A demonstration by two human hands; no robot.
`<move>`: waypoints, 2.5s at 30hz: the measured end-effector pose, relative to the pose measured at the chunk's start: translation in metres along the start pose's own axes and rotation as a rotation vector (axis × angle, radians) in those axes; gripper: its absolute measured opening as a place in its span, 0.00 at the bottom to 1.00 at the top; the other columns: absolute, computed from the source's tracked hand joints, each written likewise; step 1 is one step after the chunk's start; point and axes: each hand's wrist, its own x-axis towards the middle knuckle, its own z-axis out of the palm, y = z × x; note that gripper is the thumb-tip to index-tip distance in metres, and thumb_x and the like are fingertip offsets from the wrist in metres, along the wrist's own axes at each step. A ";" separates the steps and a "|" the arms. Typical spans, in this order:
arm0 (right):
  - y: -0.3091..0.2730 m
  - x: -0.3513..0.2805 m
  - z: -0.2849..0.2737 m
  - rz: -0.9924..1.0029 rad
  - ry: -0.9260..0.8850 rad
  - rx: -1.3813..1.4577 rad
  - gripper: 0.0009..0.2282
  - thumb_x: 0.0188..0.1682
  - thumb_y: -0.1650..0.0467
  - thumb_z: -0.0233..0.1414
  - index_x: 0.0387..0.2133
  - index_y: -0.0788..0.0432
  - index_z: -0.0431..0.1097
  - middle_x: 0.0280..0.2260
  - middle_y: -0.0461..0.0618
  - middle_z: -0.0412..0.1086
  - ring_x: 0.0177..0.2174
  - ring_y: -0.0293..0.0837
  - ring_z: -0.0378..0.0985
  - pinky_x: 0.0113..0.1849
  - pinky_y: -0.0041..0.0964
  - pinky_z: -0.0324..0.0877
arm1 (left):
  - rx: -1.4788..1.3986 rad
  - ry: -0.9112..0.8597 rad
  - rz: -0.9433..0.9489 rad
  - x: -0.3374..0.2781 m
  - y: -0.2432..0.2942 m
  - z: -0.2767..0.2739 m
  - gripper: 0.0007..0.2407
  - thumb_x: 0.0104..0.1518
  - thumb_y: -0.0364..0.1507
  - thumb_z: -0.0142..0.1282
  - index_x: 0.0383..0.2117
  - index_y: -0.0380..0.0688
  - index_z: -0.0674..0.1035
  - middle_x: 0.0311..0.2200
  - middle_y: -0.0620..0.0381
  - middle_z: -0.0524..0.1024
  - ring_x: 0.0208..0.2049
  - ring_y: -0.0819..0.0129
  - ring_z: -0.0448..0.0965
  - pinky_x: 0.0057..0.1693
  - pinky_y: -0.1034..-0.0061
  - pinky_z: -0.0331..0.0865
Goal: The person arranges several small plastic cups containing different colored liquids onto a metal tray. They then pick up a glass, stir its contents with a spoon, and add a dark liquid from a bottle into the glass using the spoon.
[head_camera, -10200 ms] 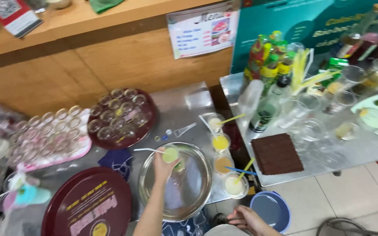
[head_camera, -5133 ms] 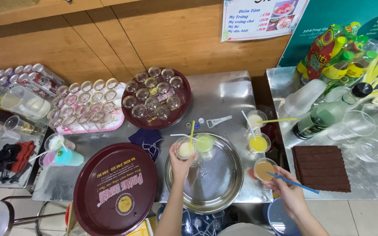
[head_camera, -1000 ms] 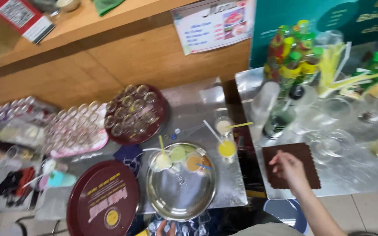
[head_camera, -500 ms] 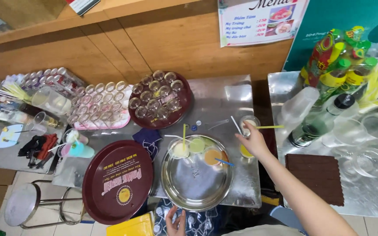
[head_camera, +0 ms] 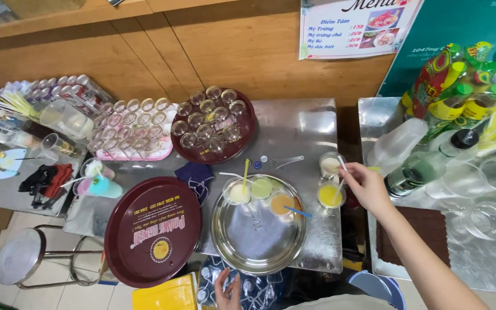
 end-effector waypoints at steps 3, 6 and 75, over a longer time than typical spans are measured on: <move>-0.007 -0.017 -0.014 -0.041 0.044 -0.067 0.10 0.53 0.66 0.55 0.44 0.54 0.79 0.34 0.44 0.80 0.31 0.39 0.78 0.39 0.32 0.71 | -0.006 -0.034 0.041 -0.006 0.006 0.005 0.19 0.56 0.28 0.63 0.55 0.46 0.76 0.58 0.58 0.74 0.44 0.61 0.77 0.55 0.70 0.69; 0.003 -0.026 -0.019 -0.141 0.076 -0.081 0.10 0.52 0.67 0.56 0.45 0.55 0.78 0.37 0.44 0.80 0.31 0.39 0.78 0.40 0.33 0.72 | -0.011 -0.046 0.123 0.005 -0.009 0.008 0.20 0.54 0.29 0.64 0.54 0.45 0.78 0.56 0.56 0.76 0.45 0.61 0.78 0.55 0.72 0.70; -0.007 -0.078 0.106 0.181 -0.264 0.116 0.17 0.50 0.66 0.55 0.53 0.49 0.75 0.52 0.47 0.75 0.34 0.39 0.80 0.40 0.32 0.77 | 0.345 -0.293 0.697 0.112 0.134 0.158 0.27 0.46 0.47 0.67 0.51 0.48 0.81 0.57 0.51 0.74 0.50 0.56 0.78 0.57 0.67 0.70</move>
